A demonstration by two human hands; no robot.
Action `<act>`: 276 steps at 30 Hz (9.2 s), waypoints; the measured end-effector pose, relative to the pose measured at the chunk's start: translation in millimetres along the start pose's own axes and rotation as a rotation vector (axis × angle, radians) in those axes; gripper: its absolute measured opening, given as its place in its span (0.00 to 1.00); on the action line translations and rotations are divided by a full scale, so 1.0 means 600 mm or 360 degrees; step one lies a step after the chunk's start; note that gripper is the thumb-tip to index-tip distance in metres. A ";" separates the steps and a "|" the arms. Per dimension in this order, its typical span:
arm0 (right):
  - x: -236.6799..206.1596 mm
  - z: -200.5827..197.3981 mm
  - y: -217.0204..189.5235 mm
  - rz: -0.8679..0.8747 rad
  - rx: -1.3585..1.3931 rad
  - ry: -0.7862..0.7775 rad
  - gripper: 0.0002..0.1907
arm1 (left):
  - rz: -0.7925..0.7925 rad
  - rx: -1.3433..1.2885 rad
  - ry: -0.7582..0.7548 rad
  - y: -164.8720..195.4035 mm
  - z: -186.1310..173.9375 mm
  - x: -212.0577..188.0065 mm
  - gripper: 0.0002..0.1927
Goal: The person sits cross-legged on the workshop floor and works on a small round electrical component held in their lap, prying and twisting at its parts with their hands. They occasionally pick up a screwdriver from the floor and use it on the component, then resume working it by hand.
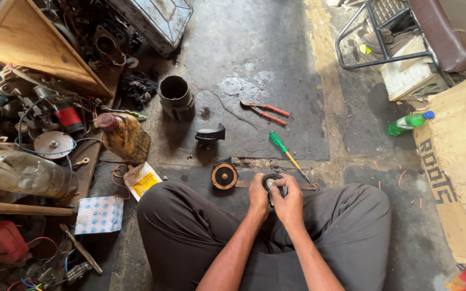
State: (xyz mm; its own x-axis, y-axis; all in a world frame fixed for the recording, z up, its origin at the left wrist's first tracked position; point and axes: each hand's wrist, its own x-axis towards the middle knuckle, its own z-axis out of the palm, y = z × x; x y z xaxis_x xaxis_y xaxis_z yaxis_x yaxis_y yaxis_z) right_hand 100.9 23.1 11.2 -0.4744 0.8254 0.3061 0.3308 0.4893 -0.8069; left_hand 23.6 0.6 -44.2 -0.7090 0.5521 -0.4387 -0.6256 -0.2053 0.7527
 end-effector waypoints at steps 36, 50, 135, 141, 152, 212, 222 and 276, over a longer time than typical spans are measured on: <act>0.005 0.002 0.012 -0.0012 0.0009 0.0016 0.08 | 0.0068 0.0021 -0.0070 0.000 -0.001 -0.005 0.15; 0.018 0.012 0.019 0.0045 0.0052 0.0045 0.07 | 0.0085 0.0034 -0.0043 0.022 0.003 -0.010 0.18; 0.015 0.011 0.018 0.0128 0.0099 -0.0064 0.13 | -0.0082 0.0000 0.0041 0.024 -0.005 0.005 0.19; 0.013 0.021 0.014 -0.0022 0.0077 0.0078 0.09 | -0.0066 -0.0011 -0.0018 0.014 -0.004 0.009 0.18; 0.025 0.012 0.006 -0.0160 0.0140 -0.0101 0.08 | -0.0026 0.0036 0.0070 0.022 -0.002 0.009 0.16; 0.022 0.002 -0.013 0.0102 0.0098 0.0028 0.08 | -0.0044 0.0036 -0.0050 0.007 -0.003 0.001 0.17; 0.029 0.001 -0.010 -0.0014 0.0096 -0.0056 0.07 | 0.0131 0.0035 -0.0104 0.000 -0.001 0.003 0.15; 0.030 -0.057 -0.133 -0.0398 -0.0022 -0.0005 0.07 | 0.0321 -0.0183 -0.0376 0.071 0.023 -0.046 0.12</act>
State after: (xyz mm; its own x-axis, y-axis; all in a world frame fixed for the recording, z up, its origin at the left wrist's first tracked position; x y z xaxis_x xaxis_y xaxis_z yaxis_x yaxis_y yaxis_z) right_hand 93.8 8.7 98.2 -0.5454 0.6772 0.4938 0.2141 0.6822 -0.6991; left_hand 21.4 -12.1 6.8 -0.7356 0.6606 -0.1500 -0.5223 -0.4121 0.7466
